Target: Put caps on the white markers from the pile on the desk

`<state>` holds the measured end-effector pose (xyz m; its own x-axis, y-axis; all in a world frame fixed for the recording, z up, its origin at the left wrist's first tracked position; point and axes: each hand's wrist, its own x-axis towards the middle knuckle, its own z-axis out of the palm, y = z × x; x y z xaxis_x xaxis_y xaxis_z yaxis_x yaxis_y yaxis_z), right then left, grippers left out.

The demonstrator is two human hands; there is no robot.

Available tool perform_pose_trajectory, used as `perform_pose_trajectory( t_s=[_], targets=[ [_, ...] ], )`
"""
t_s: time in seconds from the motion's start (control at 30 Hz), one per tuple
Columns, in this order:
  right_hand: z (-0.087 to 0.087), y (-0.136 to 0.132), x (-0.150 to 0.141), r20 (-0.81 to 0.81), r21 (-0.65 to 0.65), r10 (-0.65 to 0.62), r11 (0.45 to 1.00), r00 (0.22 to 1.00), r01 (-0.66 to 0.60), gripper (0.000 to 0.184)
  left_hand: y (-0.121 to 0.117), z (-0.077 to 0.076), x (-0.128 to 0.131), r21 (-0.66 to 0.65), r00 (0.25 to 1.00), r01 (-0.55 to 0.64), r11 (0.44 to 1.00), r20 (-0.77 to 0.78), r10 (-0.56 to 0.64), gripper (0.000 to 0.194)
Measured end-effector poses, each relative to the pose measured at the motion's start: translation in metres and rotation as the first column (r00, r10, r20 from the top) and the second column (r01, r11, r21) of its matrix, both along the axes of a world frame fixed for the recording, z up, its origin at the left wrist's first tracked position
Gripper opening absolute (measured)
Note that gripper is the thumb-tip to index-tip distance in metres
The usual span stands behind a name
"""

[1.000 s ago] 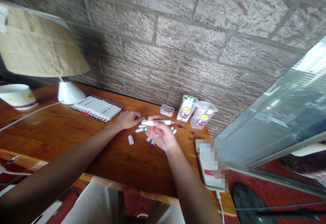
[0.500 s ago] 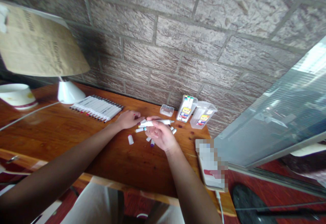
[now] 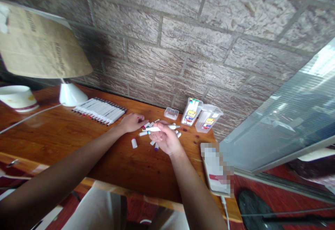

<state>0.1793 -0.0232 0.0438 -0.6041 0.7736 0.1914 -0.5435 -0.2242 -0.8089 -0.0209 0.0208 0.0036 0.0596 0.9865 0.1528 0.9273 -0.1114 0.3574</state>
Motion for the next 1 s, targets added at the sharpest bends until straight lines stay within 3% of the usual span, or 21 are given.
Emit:
perform_pose_trajectory(
  t_s=[0.47, 0.7, 1.0],
  targets=[
    [0.0031, -0.002, -0.0003, -0.046, 0.019, 0.105, 0.994, 0.993, -0.104, 0.016, 0.0004, -0.0006, 0.0007, -0.006, 1.0, -0.002, 1.0, 0.008, 0.002, 0.04],
    [0.0029, -0.001, -0.0015, -0.026, -0.011, 0.067, 0.998, 0.997, -0.067, 0.036, -0.0002, -0.0005, 0.0009, 0.013, 1.0, 0.002, 1.0, 0.02, -0.002, 0.039],
    [0.0026, -0.001, -0.0006, -0.022, -0.025, 0.064, 0.998, 0.998, -0.064, 0.031, 0.0004, -0.0028, 0.0008, 0.011, 1.0, -0.004, 1.0, 0.003, 0.004, 0.041]
  ],
)
